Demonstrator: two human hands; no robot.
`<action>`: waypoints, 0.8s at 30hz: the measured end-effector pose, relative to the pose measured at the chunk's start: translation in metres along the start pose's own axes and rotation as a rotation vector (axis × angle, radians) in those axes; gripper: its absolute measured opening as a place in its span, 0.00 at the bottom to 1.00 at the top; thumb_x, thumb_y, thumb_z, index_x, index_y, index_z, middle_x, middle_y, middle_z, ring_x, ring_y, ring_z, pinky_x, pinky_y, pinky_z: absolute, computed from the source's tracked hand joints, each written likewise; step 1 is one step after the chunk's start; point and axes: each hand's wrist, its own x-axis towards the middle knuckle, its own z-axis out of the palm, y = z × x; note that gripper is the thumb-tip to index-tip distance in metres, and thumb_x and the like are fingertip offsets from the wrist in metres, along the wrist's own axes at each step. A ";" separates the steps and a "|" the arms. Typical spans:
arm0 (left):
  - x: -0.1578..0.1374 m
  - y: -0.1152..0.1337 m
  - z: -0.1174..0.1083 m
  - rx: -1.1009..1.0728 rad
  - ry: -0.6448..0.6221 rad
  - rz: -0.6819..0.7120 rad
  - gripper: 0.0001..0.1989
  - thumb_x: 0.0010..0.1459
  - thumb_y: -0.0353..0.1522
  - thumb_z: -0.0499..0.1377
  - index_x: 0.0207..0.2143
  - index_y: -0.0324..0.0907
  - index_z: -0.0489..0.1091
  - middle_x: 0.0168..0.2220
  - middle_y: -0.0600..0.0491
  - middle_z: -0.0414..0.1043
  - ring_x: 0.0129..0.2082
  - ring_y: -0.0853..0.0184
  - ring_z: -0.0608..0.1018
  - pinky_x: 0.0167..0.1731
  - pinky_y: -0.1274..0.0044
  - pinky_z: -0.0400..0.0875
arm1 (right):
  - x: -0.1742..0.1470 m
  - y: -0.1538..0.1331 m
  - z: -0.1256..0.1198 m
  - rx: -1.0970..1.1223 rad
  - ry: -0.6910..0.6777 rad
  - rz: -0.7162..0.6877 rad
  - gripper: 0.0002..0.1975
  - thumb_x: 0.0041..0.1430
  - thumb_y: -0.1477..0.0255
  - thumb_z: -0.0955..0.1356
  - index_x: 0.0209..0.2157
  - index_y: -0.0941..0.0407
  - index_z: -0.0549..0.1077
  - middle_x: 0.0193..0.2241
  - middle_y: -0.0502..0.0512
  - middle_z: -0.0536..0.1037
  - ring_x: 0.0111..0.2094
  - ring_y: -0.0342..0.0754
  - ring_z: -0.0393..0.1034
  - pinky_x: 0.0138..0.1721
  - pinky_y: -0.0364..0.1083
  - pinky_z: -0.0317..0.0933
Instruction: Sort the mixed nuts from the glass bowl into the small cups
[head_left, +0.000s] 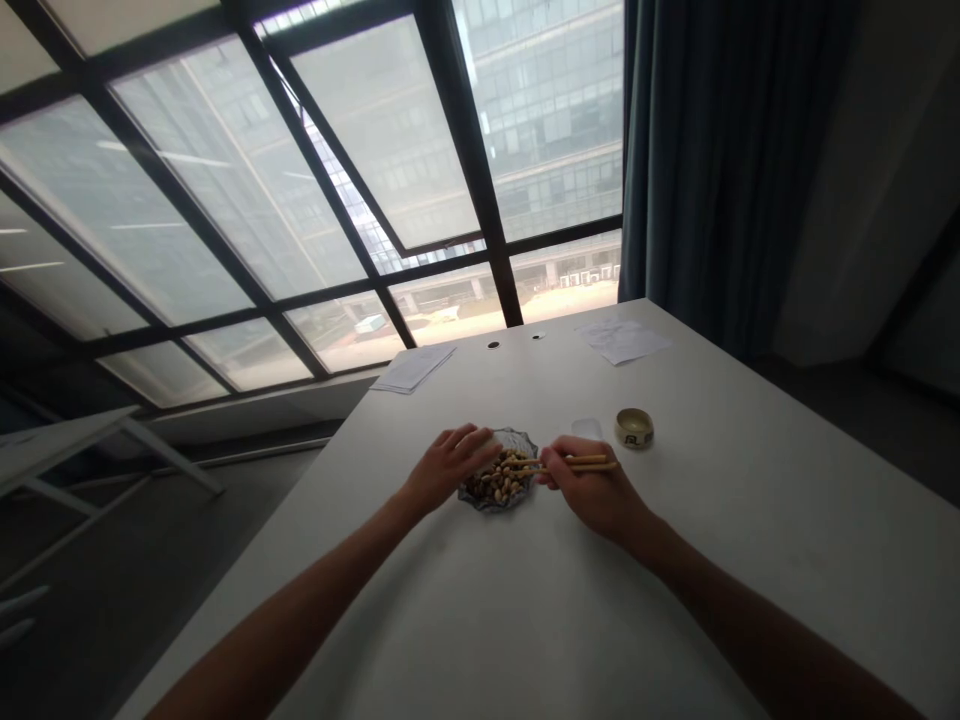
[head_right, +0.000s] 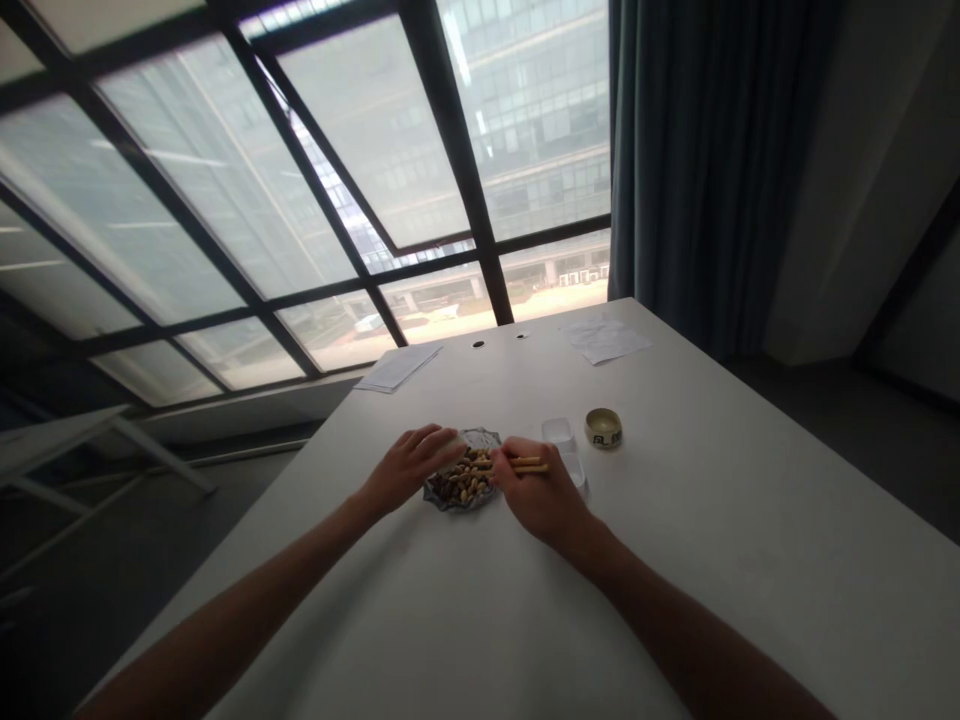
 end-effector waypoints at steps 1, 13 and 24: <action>0.004 -0.001 -0.002 -0.011 -0.021 0.021 0.27 0.65 0.20 0.54 0.59 0.57 0.70 0.61 0.50 0.69 0.64 0.51 0.68 0.59 0.58 0.66 | 0.001 0.000 -0.002 0.018 0.004 0.024 0.15 0.68 0.63 0.66 0.29 0.57 0.76 0.27 0.54 0.81 0.29 0.51 0.81 0.28 0.44 0.71; 0.013 0.004 -0.009 -0.147 0.181 -0.208 0.28 0.58 0.23 0.58 0.60 0.49 0.66 0.61 0.45 0.64 0.56 0.53 0.75 0.51 0.64 0.75 | 0.006 -0.008 -0.012 0.090 0.110 0.064 0.19 0.66 0.56 0.66 0.29 0.56 0.74 0.27 0.55 0.81 0.27 0.51 0.81 0.25 0.44 0.74; -0.006 0.035 -0.006 -0.426 0.408 -0.266 0.24 0.58 0.33 0.67 0.56 0.48 0.66 0.58 0.44 0.64 0.59 0.50 0.70 0.57 0.56 0.70 | -0.011 -0.005 0.020 0.135 -0.058 -0.213 0.15 0.70 0.62 0.66 0.34 0.55 0.77 0.32 0.55 0.82 0.33 0.49 0.78 0.35 0.46 0.71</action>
